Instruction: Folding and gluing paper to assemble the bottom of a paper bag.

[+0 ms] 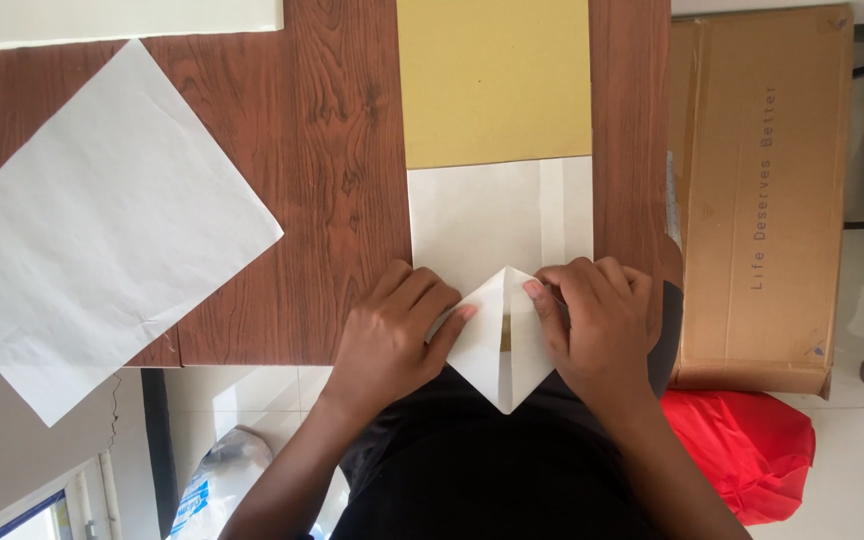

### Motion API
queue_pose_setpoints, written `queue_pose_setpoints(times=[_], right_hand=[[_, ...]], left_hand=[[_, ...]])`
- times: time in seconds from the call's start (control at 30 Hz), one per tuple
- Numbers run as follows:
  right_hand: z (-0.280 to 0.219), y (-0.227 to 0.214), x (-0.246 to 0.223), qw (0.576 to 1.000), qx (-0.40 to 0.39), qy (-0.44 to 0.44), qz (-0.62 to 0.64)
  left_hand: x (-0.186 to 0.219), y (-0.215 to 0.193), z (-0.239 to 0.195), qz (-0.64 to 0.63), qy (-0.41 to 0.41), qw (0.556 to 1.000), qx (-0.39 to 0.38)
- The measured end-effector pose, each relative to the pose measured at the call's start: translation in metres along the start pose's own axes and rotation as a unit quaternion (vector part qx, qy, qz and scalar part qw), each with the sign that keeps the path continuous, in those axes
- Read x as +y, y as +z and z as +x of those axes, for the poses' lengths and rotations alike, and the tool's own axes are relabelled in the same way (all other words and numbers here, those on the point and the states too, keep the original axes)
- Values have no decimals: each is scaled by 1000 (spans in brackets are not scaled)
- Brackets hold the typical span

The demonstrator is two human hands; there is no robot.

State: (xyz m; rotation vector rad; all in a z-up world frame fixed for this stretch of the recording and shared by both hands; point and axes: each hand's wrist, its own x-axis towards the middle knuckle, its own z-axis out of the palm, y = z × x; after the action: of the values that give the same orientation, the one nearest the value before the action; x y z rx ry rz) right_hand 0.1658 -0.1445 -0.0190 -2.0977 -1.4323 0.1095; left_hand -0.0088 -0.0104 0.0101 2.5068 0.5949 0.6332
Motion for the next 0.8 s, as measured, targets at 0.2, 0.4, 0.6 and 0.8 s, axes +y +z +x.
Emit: queue_pose_setpoints(times=[0.2,0.4,0.6,0.8], right_hand=[[-5,4,7,998,21,-16,-49],[-1,4,5,1000,16,11,-4],[0,0,3,995,36,20,93],[-12,14,15,997,68,-27,-26]], left_hand=[[-16,18,-16,100,41,994,24],[-16,26,-16,87,30,995,25],[-6,19,-6,-38,23,999,-2],[-7,26,-6,-60,13,998,9]])
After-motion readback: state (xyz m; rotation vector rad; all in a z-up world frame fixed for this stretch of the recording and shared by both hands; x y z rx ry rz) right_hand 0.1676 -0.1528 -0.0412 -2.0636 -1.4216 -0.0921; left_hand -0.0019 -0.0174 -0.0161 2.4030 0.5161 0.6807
